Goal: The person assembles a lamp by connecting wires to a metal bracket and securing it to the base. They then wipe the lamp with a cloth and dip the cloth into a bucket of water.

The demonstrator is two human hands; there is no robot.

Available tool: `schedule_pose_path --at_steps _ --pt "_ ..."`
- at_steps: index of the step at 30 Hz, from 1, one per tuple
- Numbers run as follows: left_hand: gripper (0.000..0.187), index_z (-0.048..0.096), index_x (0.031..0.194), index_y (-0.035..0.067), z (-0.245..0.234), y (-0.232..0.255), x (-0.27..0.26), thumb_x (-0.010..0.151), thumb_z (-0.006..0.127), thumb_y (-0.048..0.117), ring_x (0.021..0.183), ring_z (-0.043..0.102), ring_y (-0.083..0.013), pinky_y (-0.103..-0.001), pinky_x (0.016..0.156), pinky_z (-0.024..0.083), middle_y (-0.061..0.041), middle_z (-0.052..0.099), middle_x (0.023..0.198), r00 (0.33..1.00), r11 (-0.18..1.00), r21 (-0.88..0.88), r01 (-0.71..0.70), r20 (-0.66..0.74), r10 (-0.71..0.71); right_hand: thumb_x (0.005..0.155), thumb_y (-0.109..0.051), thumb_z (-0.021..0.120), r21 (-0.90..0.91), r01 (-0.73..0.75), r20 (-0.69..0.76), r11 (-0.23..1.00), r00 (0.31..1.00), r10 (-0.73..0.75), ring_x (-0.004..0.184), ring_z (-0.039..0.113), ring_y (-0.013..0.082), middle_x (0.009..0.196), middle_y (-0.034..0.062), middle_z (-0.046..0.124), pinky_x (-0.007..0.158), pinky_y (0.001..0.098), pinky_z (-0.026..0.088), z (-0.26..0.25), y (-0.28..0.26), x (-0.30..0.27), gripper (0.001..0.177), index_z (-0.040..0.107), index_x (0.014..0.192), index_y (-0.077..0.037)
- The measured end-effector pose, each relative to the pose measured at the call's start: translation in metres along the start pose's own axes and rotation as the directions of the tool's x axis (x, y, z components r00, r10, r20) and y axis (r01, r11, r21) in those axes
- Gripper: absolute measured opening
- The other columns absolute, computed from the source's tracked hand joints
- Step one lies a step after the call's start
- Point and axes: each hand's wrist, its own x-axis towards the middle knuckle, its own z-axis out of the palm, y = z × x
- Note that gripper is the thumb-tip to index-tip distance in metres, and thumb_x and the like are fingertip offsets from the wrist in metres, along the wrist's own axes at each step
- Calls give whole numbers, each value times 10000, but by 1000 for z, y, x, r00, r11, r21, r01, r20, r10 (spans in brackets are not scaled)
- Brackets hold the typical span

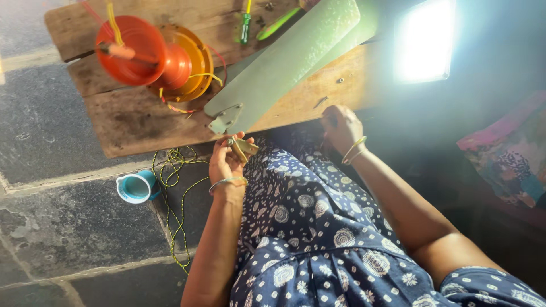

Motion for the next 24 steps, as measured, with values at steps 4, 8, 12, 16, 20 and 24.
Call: schedule_pose_path --at_steps 4,8,12,16,20,24 --pt "207 613 1107 9 20 -23 10 997 488 131 1041 717 -399 -491 893 606 -224 685 1166 995 995 3 100 -9 -100 918 -108 647 -151 -72 -81 986 995 60 1045 624 374 1115 151 631 868 470 527 19 101 34 234 675 1148 -141" --pt "195 619 1087 40 45 -50 14 1008 524 192 938 729 -374 -492 848 605 -177 691 1072 987 985 63 160 -14 -160 916 -99 674 -265 -56 13 963 998 61 1021 624 375 1092 129 642 854 477 525 32 152 60 208 696 1115 -154" --pt "422 612 1046 37 70 -67 24 1072 528 449 707 719 -308 -463 715 609 -118 674 951 978 974 86 208 13 -210 911 -137 707 -170 15 119 985 993 6 1019 630 335 1056 86 651 841 465 532 51 159 79 182 726 1088 -178" --pt "487 632 1162 70 82 -79 31 1008 576 528 626 653 -184 -407 630 602 -70 615 874 970 949 208 238 -3 -243 878 -102 701 -243 178 269 954 957 -111 1030 636 300 1108 88 649 770 431 548 83 159 81 173 719 1037 -167" --pt "420 622 1121 93 87 -92 38 963 676 478 601 607 -113 -338 574 589 -18 566 819 985 927 338 166 -12 -172 879 -62 688 -351 309 378 884 911 -169 1053 663 293 1092 91 640 831 389 567 99 165 88 142 672 1014 -104" --pt "375 714 848 -7 91 -108 44 886 851 340 533 536 -103 -285 485 444 -46 583 645 990 545 835 82 -133 55 958 -162 702 54 -196 462 979 874 150 910 685 309 1023 117 706 794 410 531 90 156 99 128 699 1040 -64"
